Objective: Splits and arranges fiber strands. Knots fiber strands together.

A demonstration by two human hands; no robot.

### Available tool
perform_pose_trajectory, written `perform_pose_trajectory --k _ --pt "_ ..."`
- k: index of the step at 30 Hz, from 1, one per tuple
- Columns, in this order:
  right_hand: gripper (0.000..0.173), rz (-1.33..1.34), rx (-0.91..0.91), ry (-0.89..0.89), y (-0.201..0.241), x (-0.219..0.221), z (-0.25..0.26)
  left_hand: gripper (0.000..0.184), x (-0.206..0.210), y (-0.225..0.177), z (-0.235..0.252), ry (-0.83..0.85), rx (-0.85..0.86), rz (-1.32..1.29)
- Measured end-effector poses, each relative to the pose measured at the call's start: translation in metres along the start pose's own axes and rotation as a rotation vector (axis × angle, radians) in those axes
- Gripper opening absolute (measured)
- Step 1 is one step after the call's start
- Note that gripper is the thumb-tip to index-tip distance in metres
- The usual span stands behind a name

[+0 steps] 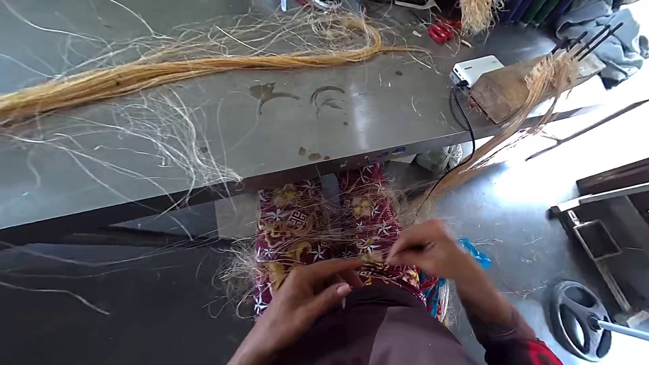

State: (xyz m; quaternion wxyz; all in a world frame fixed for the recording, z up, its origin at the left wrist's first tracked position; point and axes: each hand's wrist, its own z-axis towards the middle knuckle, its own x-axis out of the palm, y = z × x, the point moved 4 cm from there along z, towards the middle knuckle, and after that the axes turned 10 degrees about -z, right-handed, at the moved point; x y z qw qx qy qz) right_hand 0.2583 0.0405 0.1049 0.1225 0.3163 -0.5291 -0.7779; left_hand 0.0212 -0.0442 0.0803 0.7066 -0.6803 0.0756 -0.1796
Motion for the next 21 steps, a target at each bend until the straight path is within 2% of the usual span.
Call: perform_pose_trajectory --k 1,3,6,7,10,13,17,21 --pt "0.016 -0.006 -0.029 0.187 -0.004 0.031 0.007 0.047 0.003 0.01 0.006 0.035 -0.064 -0.166" --pt "0.015 -0.003 0.014 0.335 -0.012 0.056 0.011 0.047 0.003 0.026 0.01 0.019 -0.113 -0.386" --pt "0.015 -0.004 0.132 0.314 -0.018 0.053 0.009 0.022 -0.002 0.035 0.007 -0.043 -0.066 -0.478" --pt "0.015 0.0 0.145 0.293 -0.019 0.052 0.008 0.018 -0.003 0.035 0.007 -0.064 -0.074 -0.492" --pt "0.016 -0.029 0.129 0.228 -0.017 0.054 0.005 0.025 0.0 0.034 0.008 -0.207 -0.168 -0.469" --pt "0.018 -0.071 0.045 0.132 -0.014 0.062 0.0 0.02 0.002 0.037 0.009 -0.332 -0.292 -0.319" --pt "0.02 -0.06 -0.053 0.122 -0.009 0.073 -0.013 0.028 0.006 0.045 0.011 -0.295 -0.427 -0.224" --pt "0.019 -0.053 -0.077 0.16 -0.01 0.075 -0.022 0.021 0.011 0.044 0.014 -0.292 -0.509 -0.376"
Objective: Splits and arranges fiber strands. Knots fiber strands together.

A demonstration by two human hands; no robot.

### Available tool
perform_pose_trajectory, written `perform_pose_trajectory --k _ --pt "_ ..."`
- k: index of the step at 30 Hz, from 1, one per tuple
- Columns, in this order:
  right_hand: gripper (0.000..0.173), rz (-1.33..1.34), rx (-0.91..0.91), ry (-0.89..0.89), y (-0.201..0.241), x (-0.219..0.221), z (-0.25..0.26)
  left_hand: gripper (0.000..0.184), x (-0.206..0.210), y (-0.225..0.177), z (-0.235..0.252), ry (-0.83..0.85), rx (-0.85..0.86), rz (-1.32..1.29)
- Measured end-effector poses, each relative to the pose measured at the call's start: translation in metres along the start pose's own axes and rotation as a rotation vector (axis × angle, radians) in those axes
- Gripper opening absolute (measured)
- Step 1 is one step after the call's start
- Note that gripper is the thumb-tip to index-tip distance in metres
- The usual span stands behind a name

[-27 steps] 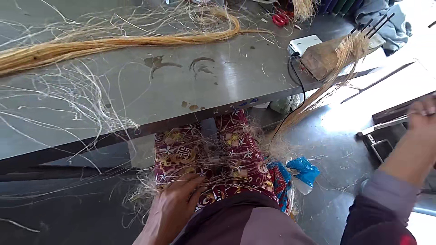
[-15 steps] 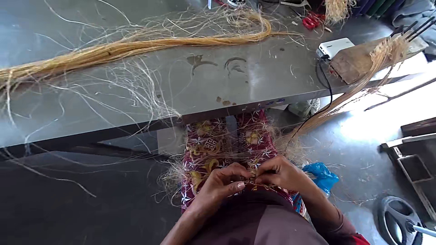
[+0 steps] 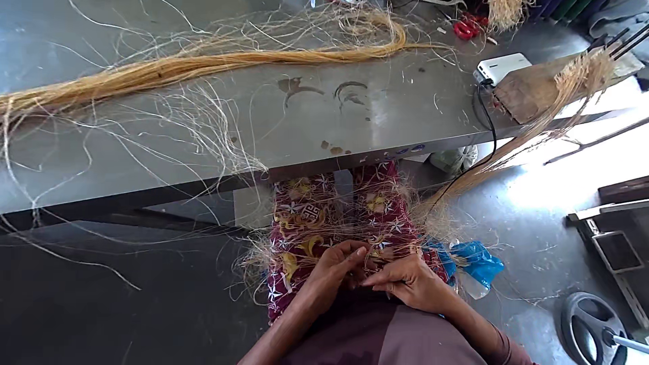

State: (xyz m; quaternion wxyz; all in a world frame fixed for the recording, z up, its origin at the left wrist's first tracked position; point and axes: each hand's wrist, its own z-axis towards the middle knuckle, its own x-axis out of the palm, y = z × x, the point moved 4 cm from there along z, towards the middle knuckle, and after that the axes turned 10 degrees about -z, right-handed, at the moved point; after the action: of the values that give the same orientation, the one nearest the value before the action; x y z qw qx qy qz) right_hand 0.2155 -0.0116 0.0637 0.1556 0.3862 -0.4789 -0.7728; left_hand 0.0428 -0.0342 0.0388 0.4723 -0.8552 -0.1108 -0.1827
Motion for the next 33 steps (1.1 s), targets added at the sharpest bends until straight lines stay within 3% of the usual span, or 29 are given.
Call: perform_pose_trajectory --k 6,9,12,15,18,20,27,29,33 --pt "0.017 0.138 0.067 -0.003 -0.013 -0.001 -0.008 0.047 0.001 -0.004 -0.001 -0.022 0.054 -0.285" --pt "0.023 0.36 0.175 -0.063 -0.023 -0.005 -0.014 0.037 -0.005 -0.005 -0.009 0.056 0.016 -0.504" --pt "0.032 0.361 0.305 -0.076 -0.033 -0.019 -0.02 0.02 -0.011 -0.01 -0.022 0.237 0.014 -0.553" --pt "0.015 0.304 0.405 -0.005 -0.041 -0.038 -0.027 0.011 -0.019 -0.025 -0.036 0.283 0.268 -0.4" --pt "0.017 0.214 0.424 0.058 -0.055 -0.058 -0.031 0.015 -0.035 -0.05 -0.05 0.216 0.576 -0.258" --pt "0.018 0.164 0.478 0.079 -0.065 -0.07 -0.034 0.015 -0.048 -0.065 -0.06 0.175 0.691 -0.279" --pt "0.016 0.228 0.532 0.101 -0.089 -0.087 -0.043 0.021 -0.129 -0.088 -0.078 0.06 0.94 -0.471" --pt "0.016 0.259 0.519 0.107 -0.09 -0.086 -0.041 0.022 -0.134 -0.093 -0.075 0.088 0.961 -0.523" --pt "0.015 0.327 0.489 0.111 -0.088 -0.084 -0.036 0.029 -0.132 -0.105 -0.067 -0.028 0.975 -0.586"
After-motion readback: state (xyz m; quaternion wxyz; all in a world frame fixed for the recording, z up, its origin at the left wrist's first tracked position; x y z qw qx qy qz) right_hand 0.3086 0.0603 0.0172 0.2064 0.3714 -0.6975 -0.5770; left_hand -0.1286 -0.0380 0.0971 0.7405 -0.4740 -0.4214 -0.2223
